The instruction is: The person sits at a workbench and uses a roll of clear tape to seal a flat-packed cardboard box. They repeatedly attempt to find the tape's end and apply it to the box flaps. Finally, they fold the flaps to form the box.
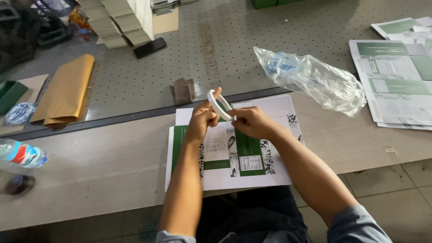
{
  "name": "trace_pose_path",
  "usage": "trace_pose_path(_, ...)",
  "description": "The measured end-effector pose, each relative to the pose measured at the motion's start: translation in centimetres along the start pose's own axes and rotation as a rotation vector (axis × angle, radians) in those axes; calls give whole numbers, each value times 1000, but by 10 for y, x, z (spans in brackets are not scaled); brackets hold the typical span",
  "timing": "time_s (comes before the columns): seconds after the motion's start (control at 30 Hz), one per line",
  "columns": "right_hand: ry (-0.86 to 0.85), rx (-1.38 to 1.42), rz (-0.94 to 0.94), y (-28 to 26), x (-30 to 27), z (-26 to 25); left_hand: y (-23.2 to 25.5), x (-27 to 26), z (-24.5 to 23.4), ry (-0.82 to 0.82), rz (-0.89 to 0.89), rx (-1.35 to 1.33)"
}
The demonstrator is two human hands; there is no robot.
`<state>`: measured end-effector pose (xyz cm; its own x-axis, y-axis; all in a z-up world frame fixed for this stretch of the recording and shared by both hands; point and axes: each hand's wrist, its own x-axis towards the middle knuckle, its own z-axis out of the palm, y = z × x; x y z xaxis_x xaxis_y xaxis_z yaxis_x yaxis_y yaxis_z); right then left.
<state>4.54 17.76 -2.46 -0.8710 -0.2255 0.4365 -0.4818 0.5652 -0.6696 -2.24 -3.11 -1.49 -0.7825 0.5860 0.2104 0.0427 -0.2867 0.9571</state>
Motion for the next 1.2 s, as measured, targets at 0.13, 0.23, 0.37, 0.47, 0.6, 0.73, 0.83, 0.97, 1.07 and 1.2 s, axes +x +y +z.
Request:
trace_pose_path(0.13, 24, 141, -38, -1, -2, -6, -18, 10, -5, -14, 13, 117)
trace_pose_path(0.23, -1, 299, -20, -13, -4, -12, -30, 11, -6, -39, 58, 352)
trace_pose_path(0.37, -21, 461, 48, -23, -2, -22, -33, 5, 5, 46, -16, 671)
trace_pose_path(0.47, 45, 510, 93, -12, -1, -20, -26, 1, 12, 27, -10, 755)
trace_pose_path(0.6, 129, 500, 124, 21, 1, -16, -12, -6, 30, -18, -32, 742)
trace_pose_path(0.73, 130, 273, 200, 30, 4, -12, -9, -6, 32, -161, -37, 319)
trace_pose_path(0.83, 78, -3, 200, 22, 2, -6, 11, -6, 29, -138, -7, 163)
trace_pose_path(0.97, -2, -39, 128, 18, 1, -2, 11, -5, 15, 75, 29, 79)
trace_pose_path(1.07, 9, -25, 84, 27, 1, 3, -11, 5, 2, 76, 47, 75)
trace_pose_path(1.2, 78, 36, 26, 33, -3, 5, -33, 15, -9, 41, 36, 181)
